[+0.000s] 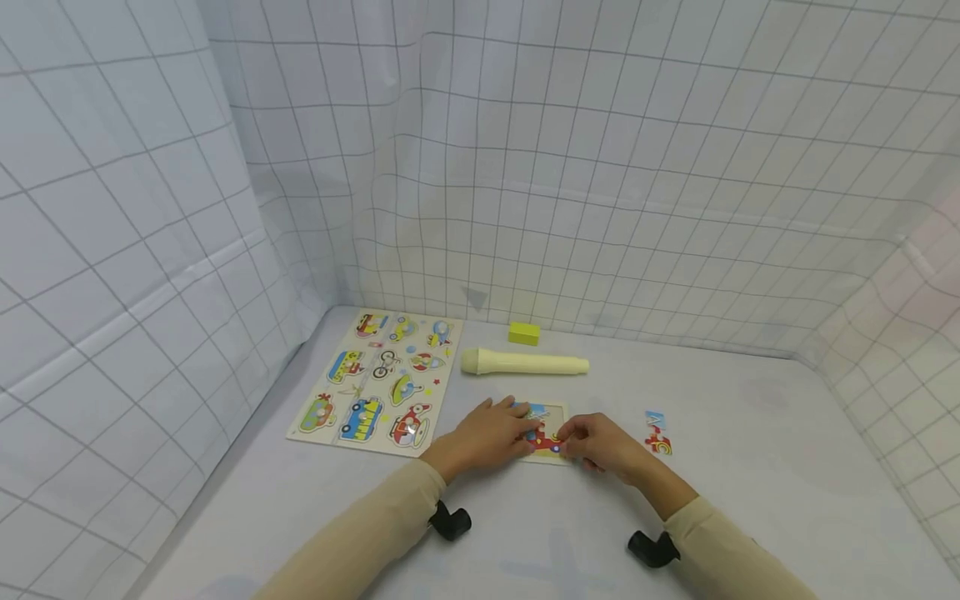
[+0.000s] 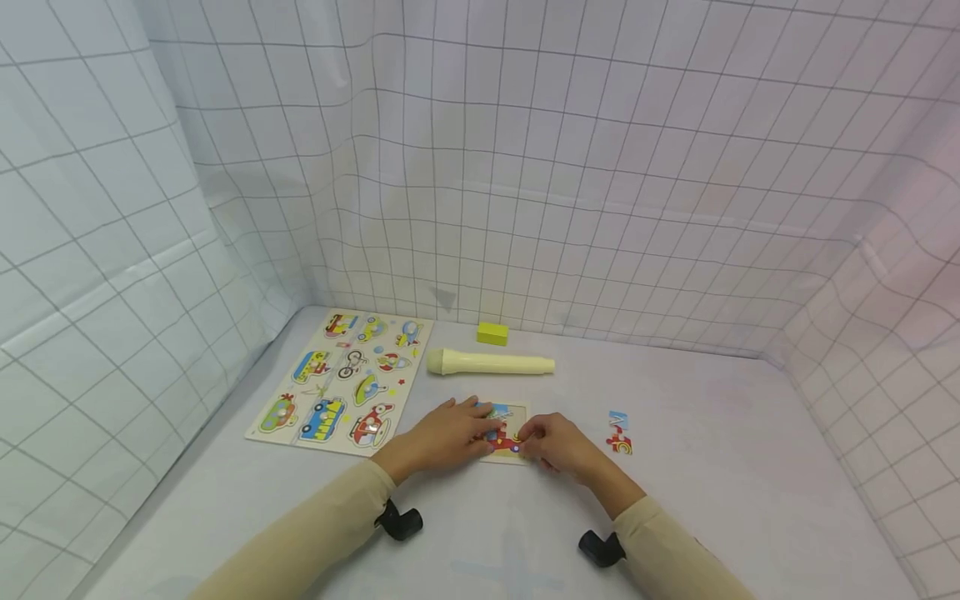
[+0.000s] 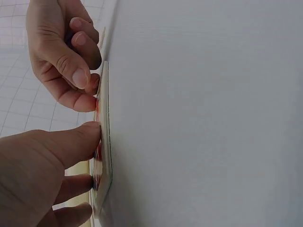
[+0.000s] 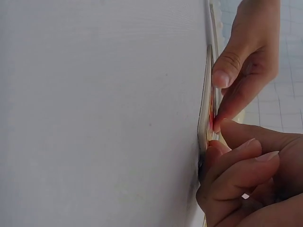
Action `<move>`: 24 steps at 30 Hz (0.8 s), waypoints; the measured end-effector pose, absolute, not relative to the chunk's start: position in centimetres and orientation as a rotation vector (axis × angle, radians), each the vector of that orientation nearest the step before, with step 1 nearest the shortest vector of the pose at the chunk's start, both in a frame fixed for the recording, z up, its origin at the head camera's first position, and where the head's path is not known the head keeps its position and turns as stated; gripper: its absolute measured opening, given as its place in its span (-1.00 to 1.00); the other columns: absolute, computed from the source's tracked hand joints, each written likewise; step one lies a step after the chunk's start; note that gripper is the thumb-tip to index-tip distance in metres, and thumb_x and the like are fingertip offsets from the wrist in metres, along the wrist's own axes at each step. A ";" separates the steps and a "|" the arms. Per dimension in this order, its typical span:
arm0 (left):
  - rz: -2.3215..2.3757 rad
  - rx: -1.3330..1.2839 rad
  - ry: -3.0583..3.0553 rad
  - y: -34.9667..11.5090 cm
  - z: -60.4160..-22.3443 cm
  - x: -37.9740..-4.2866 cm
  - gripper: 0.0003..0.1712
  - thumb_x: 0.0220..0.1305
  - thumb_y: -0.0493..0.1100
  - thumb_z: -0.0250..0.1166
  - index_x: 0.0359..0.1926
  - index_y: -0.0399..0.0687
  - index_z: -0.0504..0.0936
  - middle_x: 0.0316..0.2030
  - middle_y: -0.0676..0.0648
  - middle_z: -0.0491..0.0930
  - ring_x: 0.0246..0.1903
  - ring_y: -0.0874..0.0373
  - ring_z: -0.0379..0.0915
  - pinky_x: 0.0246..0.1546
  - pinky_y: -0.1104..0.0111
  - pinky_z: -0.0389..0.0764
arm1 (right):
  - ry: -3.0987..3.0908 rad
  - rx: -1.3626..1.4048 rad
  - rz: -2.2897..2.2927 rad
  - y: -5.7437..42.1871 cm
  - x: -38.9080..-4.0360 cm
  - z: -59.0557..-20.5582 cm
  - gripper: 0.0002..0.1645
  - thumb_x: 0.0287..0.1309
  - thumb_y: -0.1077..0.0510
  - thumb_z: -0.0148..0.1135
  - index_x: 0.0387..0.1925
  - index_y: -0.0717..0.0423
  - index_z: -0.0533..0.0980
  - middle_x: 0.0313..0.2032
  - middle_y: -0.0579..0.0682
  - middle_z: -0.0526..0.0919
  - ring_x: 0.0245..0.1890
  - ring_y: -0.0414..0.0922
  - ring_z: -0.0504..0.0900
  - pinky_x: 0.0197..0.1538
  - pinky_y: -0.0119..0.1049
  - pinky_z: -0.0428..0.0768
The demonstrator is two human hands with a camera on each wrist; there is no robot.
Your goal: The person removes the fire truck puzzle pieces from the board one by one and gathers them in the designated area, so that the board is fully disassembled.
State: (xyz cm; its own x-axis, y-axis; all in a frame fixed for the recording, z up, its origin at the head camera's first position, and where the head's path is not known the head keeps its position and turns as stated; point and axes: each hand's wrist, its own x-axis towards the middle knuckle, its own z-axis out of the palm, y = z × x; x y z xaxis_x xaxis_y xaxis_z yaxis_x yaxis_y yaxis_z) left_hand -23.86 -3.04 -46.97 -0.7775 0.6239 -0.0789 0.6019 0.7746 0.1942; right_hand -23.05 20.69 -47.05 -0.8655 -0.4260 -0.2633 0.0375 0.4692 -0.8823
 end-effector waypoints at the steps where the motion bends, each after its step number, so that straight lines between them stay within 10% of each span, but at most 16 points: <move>1: 0.222 0.972 2.837 -2.9 -47.1 -23.9 -0.48 0.49 0.19 0.15 0.39 0.27 0.52 0.45 -0.02 0.37 0.49 -0.09 0.19 0.43 -0.12 0.26 | 2.268 -0.319 -1.377 20.7 -23.1 -47.1 -0.78 0.25 0.27 0.30 -0.10 0.29 0.59 -0.54 -0.05 0.45 -0.67 -0.19 0.32 -0.62 -0.40 0.26; 24: 0.193 0.882 2.851 -2.6 -47.0 -23.5 -0.48 0.47 0.19 0.20 0.38 0.31 0.54 0.46 -0.01 0.37 0.50 -0.13 0.17 0.45 -0.15 0.19 | 2.247 -0.105 -1.565 22.9 -21.9 -45.9 -0.75 0.25 0.18 0.35 -0.15 0.27 0.54 -0.44 -0.01 0.53 -0.65 -0.21 0.35 -0.60 -0.39 0.36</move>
